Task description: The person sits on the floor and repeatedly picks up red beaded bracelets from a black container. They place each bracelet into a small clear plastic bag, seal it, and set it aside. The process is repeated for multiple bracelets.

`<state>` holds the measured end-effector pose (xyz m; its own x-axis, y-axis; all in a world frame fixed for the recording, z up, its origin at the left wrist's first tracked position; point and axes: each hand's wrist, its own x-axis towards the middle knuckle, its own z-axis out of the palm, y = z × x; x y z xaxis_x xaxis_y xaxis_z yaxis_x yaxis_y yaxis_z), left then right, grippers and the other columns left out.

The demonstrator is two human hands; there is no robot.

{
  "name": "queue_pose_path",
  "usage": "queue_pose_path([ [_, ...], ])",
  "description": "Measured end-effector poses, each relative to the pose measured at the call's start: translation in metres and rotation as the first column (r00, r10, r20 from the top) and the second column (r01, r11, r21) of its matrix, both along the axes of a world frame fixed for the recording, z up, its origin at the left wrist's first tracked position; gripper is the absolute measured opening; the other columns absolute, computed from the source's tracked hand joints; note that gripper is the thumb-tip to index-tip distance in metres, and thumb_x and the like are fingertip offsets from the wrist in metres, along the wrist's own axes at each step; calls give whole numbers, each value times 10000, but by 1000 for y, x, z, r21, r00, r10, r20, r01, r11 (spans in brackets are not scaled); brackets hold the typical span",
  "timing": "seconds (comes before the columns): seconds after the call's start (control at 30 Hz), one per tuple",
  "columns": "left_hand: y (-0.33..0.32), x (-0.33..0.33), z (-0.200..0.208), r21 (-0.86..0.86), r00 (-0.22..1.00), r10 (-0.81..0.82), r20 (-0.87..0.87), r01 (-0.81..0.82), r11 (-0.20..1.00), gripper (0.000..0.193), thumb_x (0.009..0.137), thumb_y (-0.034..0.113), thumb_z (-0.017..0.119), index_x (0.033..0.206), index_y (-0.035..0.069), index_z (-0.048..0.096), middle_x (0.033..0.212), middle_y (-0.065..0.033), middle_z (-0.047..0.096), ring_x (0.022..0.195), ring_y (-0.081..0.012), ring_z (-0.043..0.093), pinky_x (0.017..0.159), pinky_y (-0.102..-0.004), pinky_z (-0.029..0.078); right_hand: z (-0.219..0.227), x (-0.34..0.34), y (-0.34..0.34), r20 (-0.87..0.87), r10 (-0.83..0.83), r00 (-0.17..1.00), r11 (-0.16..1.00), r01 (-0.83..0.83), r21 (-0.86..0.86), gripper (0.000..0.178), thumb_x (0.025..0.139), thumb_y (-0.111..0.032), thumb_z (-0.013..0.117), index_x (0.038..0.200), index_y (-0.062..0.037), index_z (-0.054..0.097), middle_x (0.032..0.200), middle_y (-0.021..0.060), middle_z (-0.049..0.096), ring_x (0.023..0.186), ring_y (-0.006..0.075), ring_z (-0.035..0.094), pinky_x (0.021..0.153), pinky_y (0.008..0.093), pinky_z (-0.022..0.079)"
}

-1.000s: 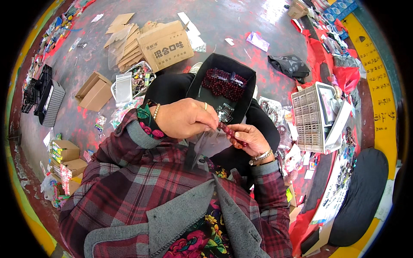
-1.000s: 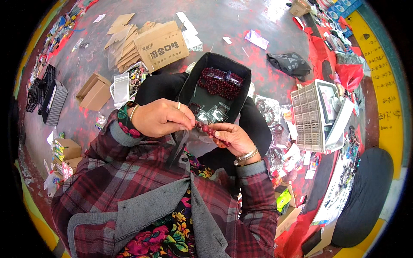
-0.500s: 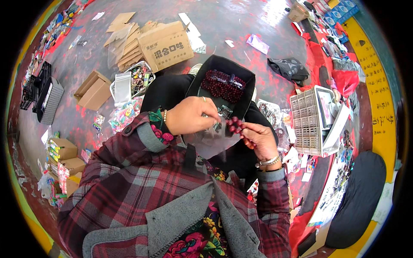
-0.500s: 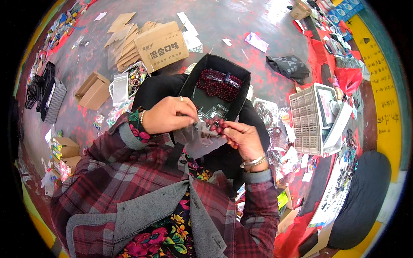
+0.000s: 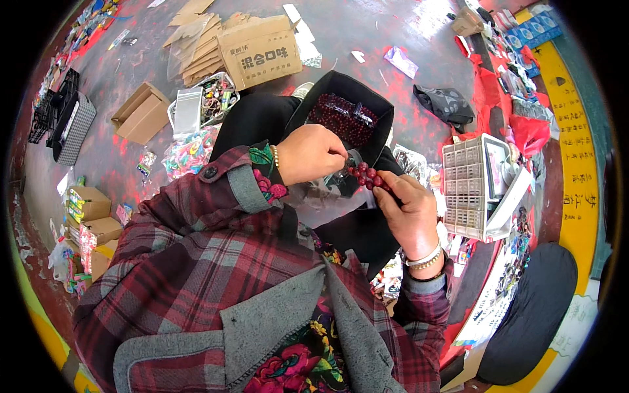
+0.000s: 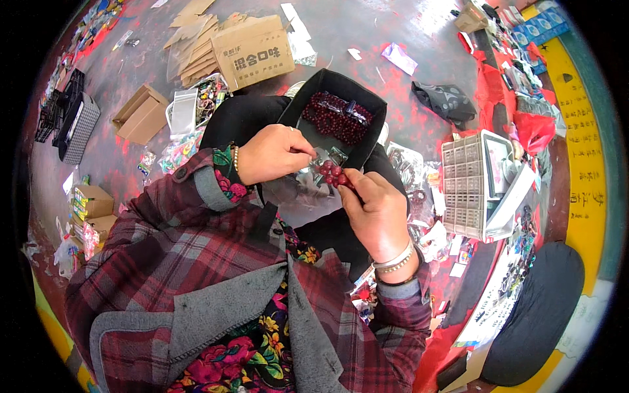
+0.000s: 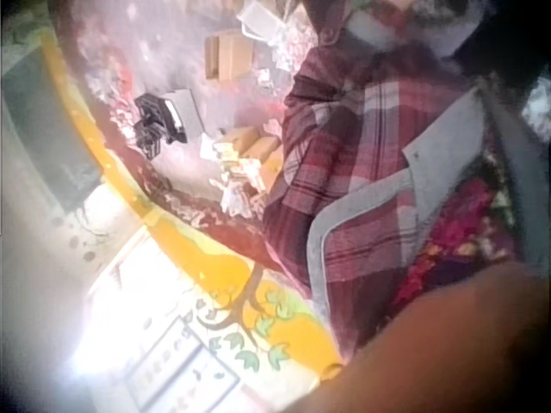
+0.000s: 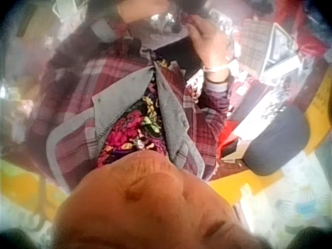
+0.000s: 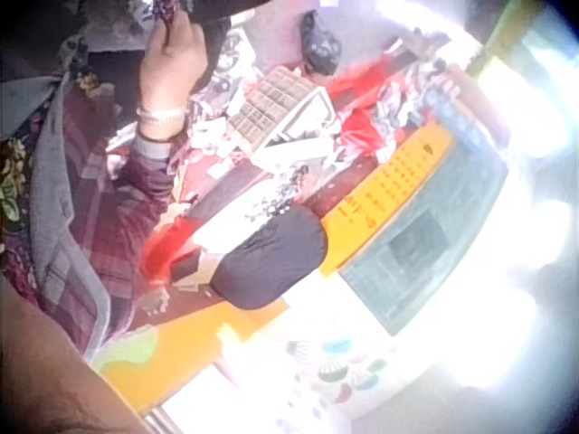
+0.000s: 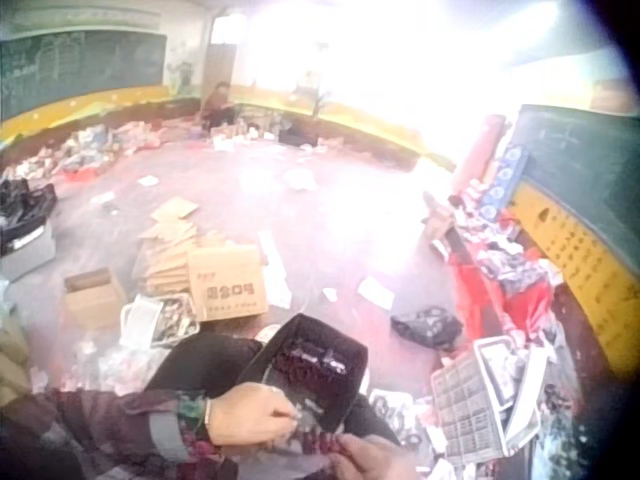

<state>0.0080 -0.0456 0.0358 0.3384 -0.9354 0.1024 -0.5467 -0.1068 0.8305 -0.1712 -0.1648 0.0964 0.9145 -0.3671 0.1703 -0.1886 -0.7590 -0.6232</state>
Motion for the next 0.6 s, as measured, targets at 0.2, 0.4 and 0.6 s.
queue_pose_path([
  [0.2,0,-5,-1,-8,999,-33,18,33,999,203,743,175,572,796,2,664,720,-174,610,667,-302,603,604,-362,470,-6,8,2,-136,150,979,938,-184,-295,132,758,-90,614,880,-45,591,695,117,524,647,310,552,560,396,443],
  [0.4,-3,-7,-1,5,989,-100,-105,101,995,208,774,193,580,793,0,656,702,-164,603,632,-286,589,586,-348,457,-11,24,-2,-175,201,964,950,-236,-206,162,724,-71,627,847,-49,525,747,137,575,706,331,577,584,411,449],
  [0.6,-6,5,-12,-77,923,-224,-312,210,975,213,843,162,554,852,-36,632,766,-105,628,731,-160,582,680,-301,456,-10,30,-8,-163,249,955,963,-262,-66,180,709,-83,649,874,-63,580,780,120,610,728,322,598,613,382,470],
])
